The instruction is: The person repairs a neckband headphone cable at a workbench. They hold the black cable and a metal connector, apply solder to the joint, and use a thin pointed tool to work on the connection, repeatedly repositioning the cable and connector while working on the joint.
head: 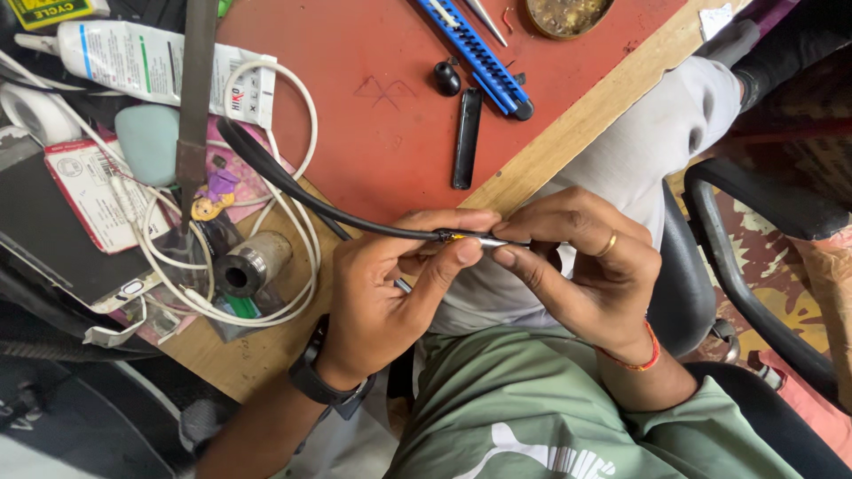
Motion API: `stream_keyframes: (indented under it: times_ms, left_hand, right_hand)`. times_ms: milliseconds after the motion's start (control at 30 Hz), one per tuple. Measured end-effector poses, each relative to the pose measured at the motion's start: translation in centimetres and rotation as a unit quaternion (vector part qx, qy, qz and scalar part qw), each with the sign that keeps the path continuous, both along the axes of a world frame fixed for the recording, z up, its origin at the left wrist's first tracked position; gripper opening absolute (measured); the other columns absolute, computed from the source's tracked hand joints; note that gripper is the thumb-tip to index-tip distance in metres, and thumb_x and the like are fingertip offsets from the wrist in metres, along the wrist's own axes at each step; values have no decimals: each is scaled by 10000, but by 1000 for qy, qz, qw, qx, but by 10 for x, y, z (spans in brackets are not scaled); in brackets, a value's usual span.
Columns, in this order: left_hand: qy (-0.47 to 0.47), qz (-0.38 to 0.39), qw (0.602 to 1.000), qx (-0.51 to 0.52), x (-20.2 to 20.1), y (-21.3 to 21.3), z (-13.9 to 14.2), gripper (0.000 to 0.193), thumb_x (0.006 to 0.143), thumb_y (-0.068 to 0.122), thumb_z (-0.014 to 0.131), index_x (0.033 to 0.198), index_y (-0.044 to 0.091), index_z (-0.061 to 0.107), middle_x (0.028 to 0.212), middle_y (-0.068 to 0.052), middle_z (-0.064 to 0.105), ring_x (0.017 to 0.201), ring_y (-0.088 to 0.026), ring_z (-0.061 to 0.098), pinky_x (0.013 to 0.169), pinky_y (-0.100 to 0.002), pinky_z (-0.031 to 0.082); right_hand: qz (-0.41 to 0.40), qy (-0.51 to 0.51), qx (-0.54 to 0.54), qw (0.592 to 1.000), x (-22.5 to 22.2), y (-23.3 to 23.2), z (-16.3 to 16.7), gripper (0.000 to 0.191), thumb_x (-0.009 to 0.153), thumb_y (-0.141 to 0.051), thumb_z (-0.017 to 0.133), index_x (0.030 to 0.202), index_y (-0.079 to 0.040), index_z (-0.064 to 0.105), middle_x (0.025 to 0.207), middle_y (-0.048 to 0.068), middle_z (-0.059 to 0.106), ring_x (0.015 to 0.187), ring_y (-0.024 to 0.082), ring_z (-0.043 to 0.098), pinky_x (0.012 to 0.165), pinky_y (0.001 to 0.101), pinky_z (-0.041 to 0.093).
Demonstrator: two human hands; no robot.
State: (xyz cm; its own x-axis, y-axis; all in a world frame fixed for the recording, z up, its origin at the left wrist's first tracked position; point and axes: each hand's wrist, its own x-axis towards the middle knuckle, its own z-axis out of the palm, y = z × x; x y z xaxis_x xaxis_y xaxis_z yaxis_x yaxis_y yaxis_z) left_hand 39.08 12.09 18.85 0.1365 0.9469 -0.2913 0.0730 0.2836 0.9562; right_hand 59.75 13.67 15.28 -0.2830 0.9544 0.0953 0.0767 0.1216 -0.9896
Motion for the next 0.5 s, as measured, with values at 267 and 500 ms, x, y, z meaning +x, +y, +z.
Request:
stream_keyframes:
  times_ms: [267, 500]
  left_hand:
    - [-11, 33, 999, 36, 2, 0, -3, 392, 1127, 132, 561, 1459, -61, 487, 1205, -147, 751, 1095, -158, 725, 965, -275, 596]
    - [-2, 55, 998, 40, 4, 3, -9, 417, 1109, 121, 478, 1474, -53, 376, 1134, -109, 665, 1045, -143, 716, 917, -288, 658]
  right_hand:
    - [-43, -70, 64, 995, 0, 15, 7, 204, 888, 54, 817, 1048, 44, 692, 1027, 121, 705, 810, 122, 651, 680, 226, 514]
    - [-33, -228, 157, 960, -8, 68, 32, 218, 949, 86, 795, 1143, 14, 726, 966, 107, 659, 741, 154, 644, 675, 263, 499]
